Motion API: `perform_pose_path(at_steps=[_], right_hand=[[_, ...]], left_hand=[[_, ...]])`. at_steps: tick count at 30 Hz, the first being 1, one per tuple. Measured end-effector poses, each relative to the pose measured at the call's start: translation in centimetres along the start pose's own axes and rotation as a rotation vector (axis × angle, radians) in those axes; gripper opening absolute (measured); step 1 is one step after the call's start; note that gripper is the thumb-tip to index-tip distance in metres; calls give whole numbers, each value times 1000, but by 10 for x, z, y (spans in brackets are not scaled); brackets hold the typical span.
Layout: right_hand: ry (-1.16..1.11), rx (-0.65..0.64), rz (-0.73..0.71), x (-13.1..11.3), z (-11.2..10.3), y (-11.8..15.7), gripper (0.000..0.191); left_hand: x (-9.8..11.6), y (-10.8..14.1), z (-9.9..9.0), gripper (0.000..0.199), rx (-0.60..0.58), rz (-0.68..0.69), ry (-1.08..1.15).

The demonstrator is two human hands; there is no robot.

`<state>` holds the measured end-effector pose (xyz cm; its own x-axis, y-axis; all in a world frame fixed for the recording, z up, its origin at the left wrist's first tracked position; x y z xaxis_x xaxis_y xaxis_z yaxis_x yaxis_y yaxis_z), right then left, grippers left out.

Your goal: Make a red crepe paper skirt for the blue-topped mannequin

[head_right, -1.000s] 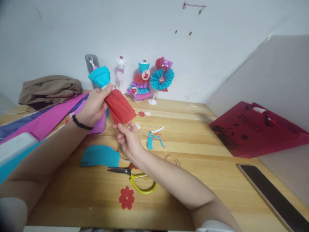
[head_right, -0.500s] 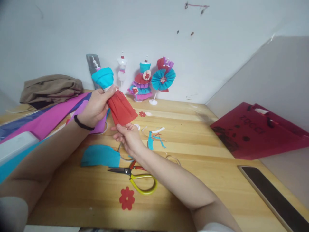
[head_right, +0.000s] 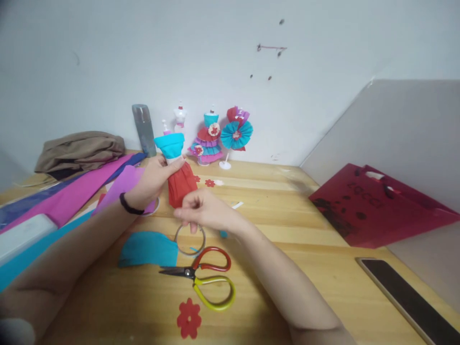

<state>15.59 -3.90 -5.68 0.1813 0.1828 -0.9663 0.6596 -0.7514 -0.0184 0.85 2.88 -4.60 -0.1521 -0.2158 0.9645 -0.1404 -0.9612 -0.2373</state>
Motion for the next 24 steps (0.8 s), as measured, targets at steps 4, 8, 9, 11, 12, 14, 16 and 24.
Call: perform_pose_path(at_steps=[4, 8, 9, 11, 12, 14, 16, 24], right_hand=[[131, 583, -246, -11, -28, 1, 45], [179, 754, -364, -10, -37, 0, 37], [162, 752, -373, -10, -37, -1, 33], [127, 742, -385, -9, -37, -2, 31], [115, 733, -387, -9, -37, -2, 34], [104, 709, -386, -10, -36, -2, 38], [111, 688, -378, -11, -35, -2, 38], [193, 624, -359, -7, -37, -4, 35]], left_hand=[[2, 8, 10, 39, -60, 22, -151], [0, 13, 16, 36, -103, 48, -208], [0, 14, 17, 35, -108, 61, -219], [0, 14, 18, 33, -110, 94, -248], [0, 14, 18, 33, -108, 112, -264], [0, 13, 18, 33, -100, 133, -288], [0, 12, 18, 33, -113, 138, -290], [-8, 6, 21, 40, -311, 151, -199]])
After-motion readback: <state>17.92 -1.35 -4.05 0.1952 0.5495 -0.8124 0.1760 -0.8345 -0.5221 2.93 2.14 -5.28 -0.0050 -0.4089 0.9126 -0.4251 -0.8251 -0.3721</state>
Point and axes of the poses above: each hand's wrist, its own y-axis away from the middle knuckle, its own z-axis out of the palm, x = y × z, the point moved 3 cm from there along -y, towards the middle knuckle, and after that the axes turned 8 degrees about -z, right-handed, at the moved point
